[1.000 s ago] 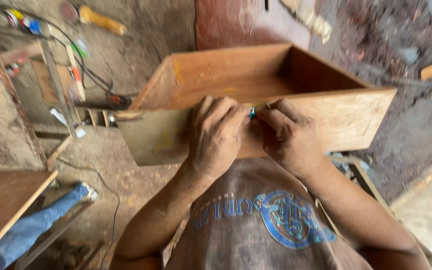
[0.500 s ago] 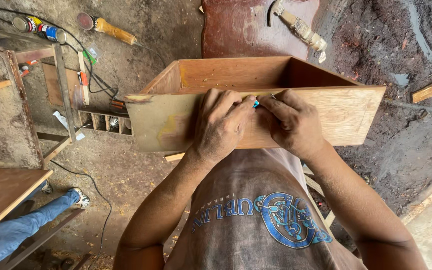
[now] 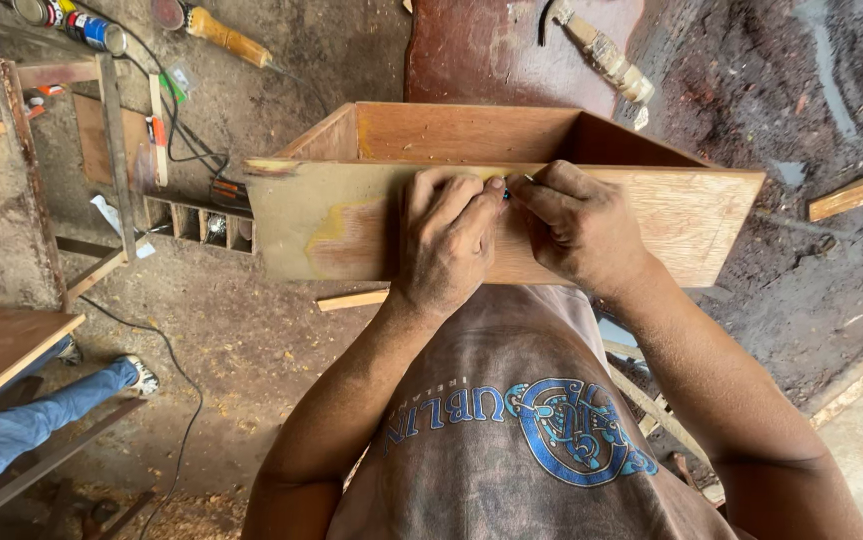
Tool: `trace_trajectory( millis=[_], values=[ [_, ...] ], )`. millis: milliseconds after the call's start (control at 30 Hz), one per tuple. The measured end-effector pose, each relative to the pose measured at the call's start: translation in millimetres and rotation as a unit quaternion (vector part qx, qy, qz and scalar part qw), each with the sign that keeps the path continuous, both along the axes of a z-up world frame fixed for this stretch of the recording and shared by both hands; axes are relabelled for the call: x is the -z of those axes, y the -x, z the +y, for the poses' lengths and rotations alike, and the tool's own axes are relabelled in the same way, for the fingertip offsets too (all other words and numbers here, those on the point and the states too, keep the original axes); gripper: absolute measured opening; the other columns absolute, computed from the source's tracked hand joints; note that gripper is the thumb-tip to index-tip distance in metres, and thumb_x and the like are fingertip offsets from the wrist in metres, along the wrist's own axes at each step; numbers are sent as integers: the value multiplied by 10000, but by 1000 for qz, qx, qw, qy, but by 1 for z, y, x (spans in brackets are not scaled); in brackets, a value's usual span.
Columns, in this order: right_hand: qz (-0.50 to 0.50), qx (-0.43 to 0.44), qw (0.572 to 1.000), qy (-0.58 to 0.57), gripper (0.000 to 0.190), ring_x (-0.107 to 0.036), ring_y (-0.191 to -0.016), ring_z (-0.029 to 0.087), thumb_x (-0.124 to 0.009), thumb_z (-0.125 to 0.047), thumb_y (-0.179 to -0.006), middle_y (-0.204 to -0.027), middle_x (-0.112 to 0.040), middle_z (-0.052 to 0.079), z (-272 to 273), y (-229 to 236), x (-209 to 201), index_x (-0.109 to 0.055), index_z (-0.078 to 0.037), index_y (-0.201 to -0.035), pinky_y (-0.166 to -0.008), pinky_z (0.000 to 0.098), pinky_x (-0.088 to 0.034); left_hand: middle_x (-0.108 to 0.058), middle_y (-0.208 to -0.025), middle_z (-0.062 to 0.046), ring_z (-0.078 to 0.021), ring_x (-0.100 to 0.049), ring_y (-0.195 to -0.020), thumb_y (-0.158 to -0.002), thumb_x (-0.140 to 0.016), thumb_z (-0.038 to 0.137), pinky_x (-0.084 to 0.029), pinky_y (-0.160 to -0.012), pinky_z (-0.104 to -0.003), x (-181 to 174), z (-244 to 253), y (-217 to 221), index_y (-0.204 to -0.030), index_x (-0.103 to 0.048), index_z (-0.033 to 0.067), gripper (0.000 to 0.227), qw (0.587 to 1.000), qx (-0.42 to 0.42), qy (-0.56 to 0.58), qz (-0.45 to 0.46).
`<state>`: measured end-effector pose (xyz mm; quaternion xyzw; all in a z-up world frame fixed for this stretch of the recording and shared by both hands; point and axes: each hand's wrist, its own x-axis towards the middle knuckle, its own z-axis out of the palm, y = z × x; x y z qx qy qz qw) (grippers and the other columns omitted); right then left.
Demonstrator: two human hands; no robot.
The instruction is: The person installs a lock mechanism into a wooden drawer. They insert the lock cylinder into a pre-drilled hole, secure it with a nut, and test the operation using a key. The person also uses a screwdriver to adjust the lock components.
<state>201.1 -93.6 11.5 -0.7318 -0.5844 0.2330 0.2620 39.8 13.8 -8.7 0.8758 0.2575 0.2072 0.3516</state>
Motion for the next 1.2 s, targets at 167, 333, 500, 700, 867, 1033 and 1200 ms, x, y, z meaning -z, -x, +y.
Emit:
trace_trajectory(
  millis=[167,333,500,700,867,1033,1200],
  values=[
    [19,-9,1000,1,368,-660,-830,282,-794,6,-810,-913,-629,109,3,-7,-4,-745,-37,-1172,-710,388,-558,-670,-970,-72,-288,-586,-991,-894,-769,24,-509,-886,-403,-14,10,0,-1106,-760,29,212,999,14,22,-23],
    [-69,-12,997,-25,494,-678,-936,330,-815,-294,-889,-1046,-674,185,7,-34,-22,-715,30,-1248,-817,401,-568,-702,-1100,-120,-267,-696,-1008,-966,-738,15,-586,-883,-392,-38,41,41,-1243,-713,10,278,995,-70,55,-42],
    [13,-113,987,115,661,-707,-956,360,-796,-488,-864,-1034,-713,223,44,-53,-5,-708,71,-1206,-900,441,-573,-705,-1069,-115,-249,-697,-977,-942,-760,59,-584,-850,-378,-33,48,70,-1199,-731,30,260,993,-67,76,59],
    [146,-122,922,337,638,-727,-1051,355,-749,-513,-858,-1157,-743,231,64,-54,13,-717,37,-1179,-966,444,-554,-678,-974,-112,-281,-661,-939,-835,-810,105,-559,-820,-408,-8,26,51,-1005,-725,59,196,993,-84,56,65],
    [209,-111,900,366,636,-738,-1057,342,-716,-494,-855,-1131,-750,238,68,-51,14,-696,39,-1203,-954,431,-549,-669,-979,-113,-350,-672,-952,-972,-750,32,-538,-811,-450,-19,24,54,-1008,-620,-11,141,984,-94,123,88],
    [128,-189,917,328,574,-722,-1000,377,-686,-516,-923,-1030,-736,249,50,-34,16,-732,38,-1065,-891,460,-561,-633,-1077,-156,-341,-693,-979,-930,-631,-78,-576,-809,-418,-30,11,46,-1077,-677,-17,166,993,-70,93,18],
    [128,-191,928,293,510,-713,-922,398,-701,-490,-898,-962,-735,211,24,-11,8,-735,7,-1006,-815,483,-560,-628,-1061,-157,-317,-681,-972,-824,-695,-1,-574,-841,-421,-35,6,36,-1062,-724,-26,242,992,4,110,65]
  ],
)
